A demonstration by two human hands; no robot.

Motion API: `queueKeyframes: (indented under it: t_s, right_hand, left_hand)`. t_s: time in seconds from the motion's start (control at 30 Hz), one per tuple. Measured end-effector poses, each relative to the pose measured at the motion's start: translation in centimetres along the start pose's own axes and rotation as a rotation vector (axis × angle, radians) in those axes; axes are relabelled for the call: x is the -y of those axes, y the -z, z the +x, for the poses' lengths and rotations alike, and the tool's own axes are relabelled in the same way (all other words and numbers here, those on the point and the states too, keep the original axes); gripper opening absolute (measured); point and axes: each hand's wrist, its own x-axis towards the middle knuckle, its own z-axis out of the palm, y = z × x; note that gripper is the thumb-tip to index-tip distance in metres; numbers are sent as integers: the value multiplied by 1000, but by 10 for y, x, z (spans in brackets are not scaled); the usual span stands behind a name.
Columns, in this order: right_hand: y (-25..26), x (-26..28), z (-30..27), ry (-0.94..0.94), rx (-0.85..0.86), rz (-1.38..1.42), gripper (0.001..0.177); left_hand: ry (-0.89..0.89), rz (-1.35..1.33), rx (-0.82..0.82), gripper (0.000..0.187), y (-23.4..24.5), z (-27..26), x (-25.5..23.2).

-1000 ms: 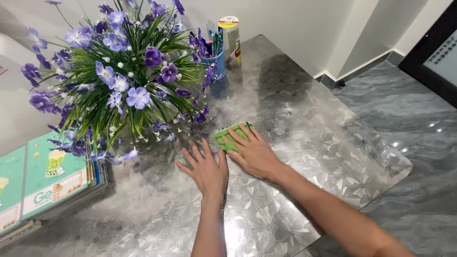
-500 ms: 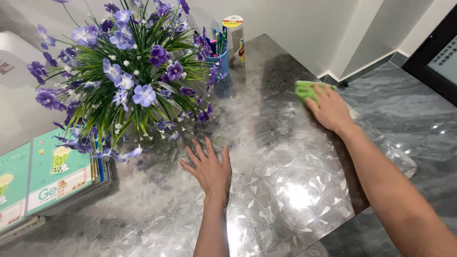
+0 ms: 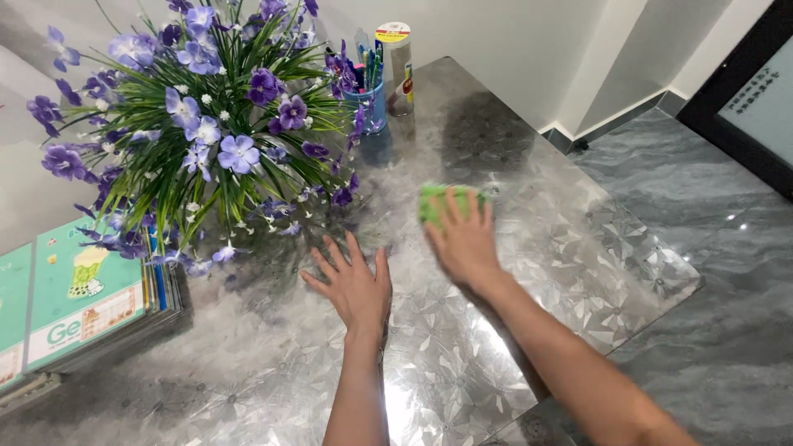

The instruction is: Wiping a table surface with a cloth and moving objects to clean underneath

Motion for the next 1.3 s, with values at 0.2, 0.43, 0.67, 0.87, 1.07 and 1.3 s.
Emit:
queueKeyframes:
  t_s: [0.2, 0.43, 0.67, 0.87, 1.07, 1.3]
  right_hand:
    - [3, 2, -51, 441, 79, 82, 69]
    - [22, -106, -27, 376, 44, 93, 62]
    - [1, -255, 24, 97, -216, -53, 68]
    - [-18, -236, 31, -201, -224, -25, 75]
    - [-20, -134, -8, -106, -194, -93, 65]
    - [-5, -17, -89, 181, 6, 54, 67]
  left_hand:
    - [-16, 1, -32, 75, -3, 0, 3]
    - [8, 18, 33, 77, -3, 1, 4]
    - [3, -4, 41, 78, -2, 0, 3]
    - [-6, -21, 3, 77, -6, -1, 5]
    - [-20, 9, -26, 77, -14, -2, 9]
    - [-44, -3, -41, 75, -8, -2, 10]
